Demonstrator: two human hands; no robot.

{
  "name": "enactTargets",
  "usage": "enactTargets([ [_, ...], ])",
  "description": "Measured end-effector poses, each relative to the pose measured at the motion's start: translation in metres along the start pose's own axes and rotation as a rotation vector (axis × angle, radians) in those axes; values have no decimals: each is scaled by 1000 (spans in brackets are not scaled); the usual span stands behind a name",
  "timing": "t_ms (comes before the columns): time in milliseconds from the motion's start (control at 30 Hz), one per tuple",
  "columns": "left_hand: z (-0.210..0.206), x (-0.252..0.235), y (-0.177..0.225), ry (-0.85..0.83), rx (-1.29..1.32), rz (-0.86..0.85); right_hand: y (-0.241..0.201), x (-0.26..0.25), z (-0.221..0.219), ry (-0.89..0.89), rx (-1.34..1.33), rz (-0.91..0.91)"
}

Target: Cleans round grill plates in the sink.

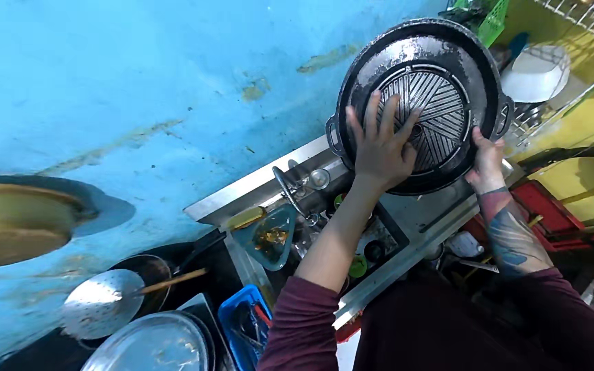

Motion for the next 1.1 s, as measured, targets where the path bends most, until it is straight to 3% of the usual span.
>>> enactTargets([
  [67, 7, 7, -13, 64, 12, 52, 6, -21, -1, 40, -28, 4],
  [167, 24, 17, -36, 350, 137, 146, 10, -35, 2, 55, -60, -9],
  [333, 42, 45, -80, 640, 603, 788, 2, 8, 20, -62, -15, -218],
  [400, 36, 65, -81, 431, 947, 953, 30, -4, 40, -118, 16, -266],
  [500, 40, 106, -61, 100, 1468, 1039, 86, -26, 52, -126, 139, -432],
  [600, 37, 156, -64, 99, 1743, 1241, 126, -19, 54, -157, 296, -647],
  [700, 35, 196, -60, 97, 1639, 1522, 154, -22, 33, -200, 552, -713],
  [800, 17, 230, -43, 38, 1331, 1813, 186, -46, 21, -412, 661, -697],
  [900, -10, 264, -18, 232, 1268, 2019, 196, -68, 2, -588, 924, -696],
  [967, -23, 279, -2, 440, 1264, 2038, 194, -76, -20, -678, 1158, -726],
  [1033, -29, 292, 12, 575, 1181, 2000, 211, -93, -32, -891, 1148, -552],
  [1100, -34, 302, 21, 699, 1206, 1967, 209, -100, -60, -1145, 1104, -219],
])
Point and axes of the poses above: each hand's wrist, its own x-axis away from the middle knuckle, its own z-axis out of the back of the hand, y = z × x, the point moved 4 cm from there along -x, towards the middle knuckle, and after that the axes turned 12 degrees about y, right-handed, at the moved point
